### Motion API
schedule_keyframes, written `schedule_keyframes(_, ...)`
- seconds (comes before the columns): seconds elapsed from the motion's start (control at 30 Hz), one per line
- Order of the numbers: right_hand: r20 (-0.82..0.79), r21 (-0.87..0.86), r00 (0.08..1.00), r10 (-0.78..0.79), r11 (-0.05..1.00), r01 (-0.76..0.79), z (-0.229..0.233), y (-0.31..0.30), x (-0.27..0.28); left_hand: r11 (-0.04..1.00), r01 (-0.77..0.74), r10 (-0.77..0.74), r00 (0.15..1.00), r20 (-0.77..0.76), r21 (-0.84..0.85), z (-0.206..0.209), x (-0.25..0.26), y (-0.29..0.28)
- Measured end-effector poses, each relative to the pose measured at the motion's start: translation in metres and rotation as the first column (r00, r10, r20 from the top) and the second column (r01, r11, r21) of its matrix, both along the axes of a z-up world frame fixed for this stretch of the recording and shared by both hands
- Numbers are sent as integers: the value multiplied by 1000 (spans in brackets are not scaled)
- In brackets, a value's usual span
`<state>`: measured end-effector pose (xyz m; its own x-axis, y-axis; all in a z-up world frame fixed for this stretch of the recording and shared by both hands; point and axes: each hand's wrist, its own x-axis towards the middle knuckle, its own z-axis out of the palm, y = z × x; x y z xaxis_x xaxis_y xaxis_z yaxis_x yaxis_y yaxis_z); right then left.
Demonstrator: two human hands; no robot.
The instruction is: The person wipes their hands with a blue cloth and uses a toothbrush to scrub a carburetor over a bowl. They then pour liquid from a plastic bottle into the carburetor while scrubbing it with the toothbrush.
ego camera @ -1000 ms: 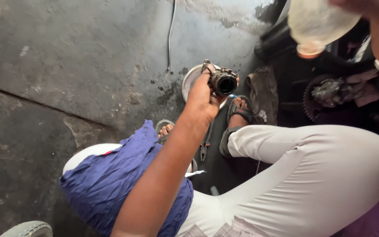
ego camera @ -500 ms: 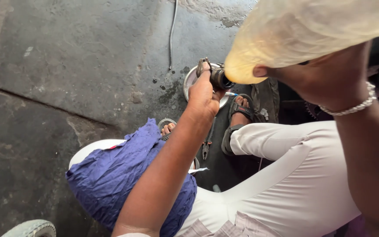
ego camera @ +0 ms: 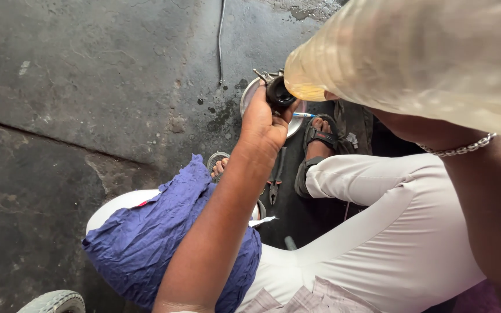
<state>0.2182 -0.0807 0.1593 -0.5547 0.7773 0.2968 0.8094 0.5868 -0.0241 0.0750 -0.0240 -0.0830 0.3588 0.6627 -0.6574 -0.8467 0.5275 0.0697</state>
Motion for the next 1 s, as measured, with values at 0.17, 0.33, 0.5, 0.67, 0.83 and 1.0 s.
schedule_keyframes(0.17, -62, 5, 998, 14, 1000, -14, 2, -1, 3, 1000, 11, -12, 996, 86, 14, -4, 0, 4)
schedule_keyframes(0.33, -226, -73, 974, 15, 997, -32, 12, -7, -5, 995, -21, 5, 989, 148, 102, 18, -8, 3)
schedule_keyframes(0.5, -343, -129, 939, 7, 990, -55, 28, -10, -15, 994, 9, -29, 982, 185, 108, 17, -9, 6)
schedule_keyframes(0.67, -447, -214, 894, -42, 975, -61, 38, -5, -26, 995, 4, -23, 982, 189, 97, 20, -11, 6)
schedule_keyframes(0.83, -494, -380, 865, -87, 916, -125, 30, 0, -23, 999, -3, -2, 991, 135, 37, 11, -8, 8)
schedule_keyframes(1.0, -759, -507, 616, -213, 786, -353, 20, -1, -7, 1000, 11, -12, 995, 97, 12, 9, -9, 7)
